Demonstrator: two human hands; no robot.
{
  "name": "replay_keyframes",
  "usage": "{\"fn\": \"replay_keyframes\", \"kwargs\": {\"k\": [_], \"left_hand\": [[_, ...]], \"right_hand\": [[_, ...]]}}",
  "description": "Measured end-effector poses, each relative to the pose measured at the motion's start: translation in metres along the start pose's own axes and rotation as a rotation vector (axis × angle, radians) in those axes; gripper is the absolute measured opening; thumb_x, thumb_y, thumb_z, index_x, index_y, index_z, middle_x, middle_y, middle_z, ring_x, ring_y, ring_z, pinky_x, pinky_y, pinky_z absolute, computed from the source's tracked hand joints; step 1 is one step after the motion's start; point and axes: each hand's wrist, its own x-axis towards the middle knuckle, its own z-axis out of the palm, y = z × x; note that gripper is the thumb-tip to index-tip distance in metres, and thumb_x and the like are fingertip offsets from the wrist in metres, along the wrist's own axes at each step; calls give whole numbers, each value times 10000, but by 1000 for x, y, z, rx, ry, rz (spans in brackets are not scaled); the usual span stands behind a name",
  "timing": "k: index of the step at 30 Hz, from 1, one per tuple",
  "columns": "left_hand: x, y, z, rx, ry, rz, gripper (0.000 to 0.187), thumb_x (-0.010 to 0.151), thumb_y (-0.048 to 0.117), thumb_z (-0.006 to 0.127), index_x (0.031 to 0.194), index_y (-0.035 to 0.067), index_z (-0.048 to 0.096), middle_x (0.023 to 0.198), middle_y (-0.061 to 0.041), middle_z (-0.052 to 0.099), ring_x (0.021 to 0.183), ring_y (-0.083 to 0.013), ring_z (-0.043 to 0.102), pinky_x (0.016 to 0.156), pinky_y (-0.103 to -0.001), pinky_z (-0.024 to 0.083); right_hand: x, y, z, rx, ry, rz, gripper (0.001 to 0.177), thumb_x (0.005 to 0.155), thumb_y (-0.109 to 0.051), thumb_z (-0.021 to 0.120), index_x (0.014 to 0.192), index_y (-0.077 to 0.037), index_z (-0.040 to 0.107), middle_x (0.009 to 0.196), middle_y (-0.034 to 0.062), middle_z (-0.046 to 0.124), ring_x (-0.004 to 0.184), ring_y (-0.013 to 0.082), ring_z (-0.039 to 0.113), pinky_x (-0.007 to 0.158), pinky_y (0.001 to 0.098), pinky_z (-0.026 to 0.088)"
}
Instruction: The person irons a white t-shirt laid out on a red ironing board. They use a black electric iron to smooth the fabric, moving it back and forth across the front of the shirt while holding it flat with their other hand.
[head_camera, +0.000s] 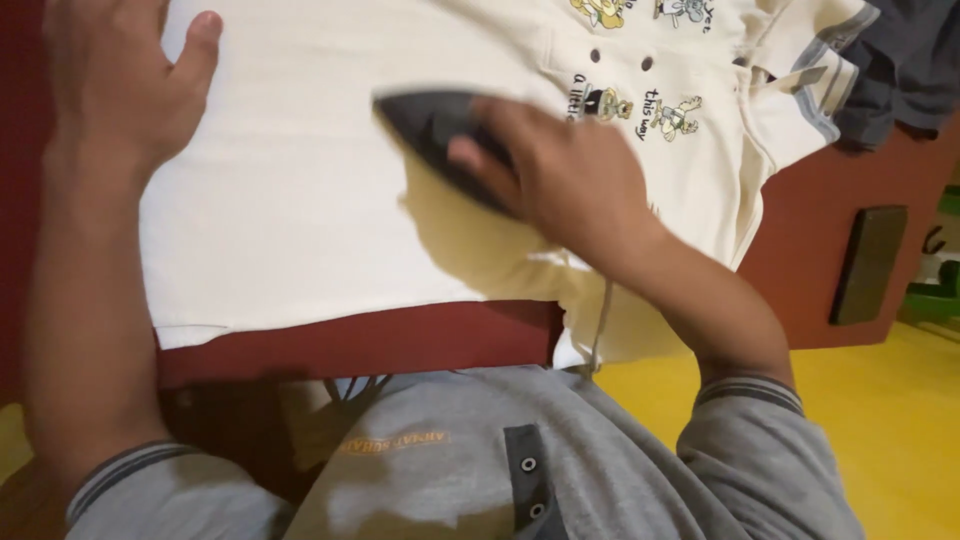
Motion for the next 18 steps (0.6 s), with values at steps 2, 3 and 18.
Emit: {"fn": "replay_keyframes", "kwargs": {"k": [2, 3, 18], "left_hand": [[0, 1, -1, 74, 77, 70, 130, 1074, 141, 613, 1122, 22, 634, 1041, -128, 650, 1013, -286, 634, 935, -435, 494], [1, 5, -4, 67, 75, 73, 130, 1074, 141, 613, 1122, 22, 634, 1041, -128, 650, 1013, -286, 634, 935, -435, 494], [1, 5, 2, -219, 23, -10, 231, 1070, 5, 589, 1284, -80, 610, 1175, -215, 719, 1066, -330, 713, 977, -427, 573]], "right_hand": [[-22, -7, -6, 186, -95, -120, 349, 1104, -419, 614, 1225, -93, 647, 1009, 120, 764, 693, 267, 729, 503, 360, 530], [-32, -8, -7, 184, -98, -113, 349, 1104, -419, 614, 1225, -93, 647, 1009, 120, 764, 693, 267, 729, 503, 360, 530], [-86, 76, -32, -138, -13, 254, 364, 1141, -416, 758, 1264, -75, 717, 929, 95, 761, 741, 227, 737, 626, 333, 573]]}}
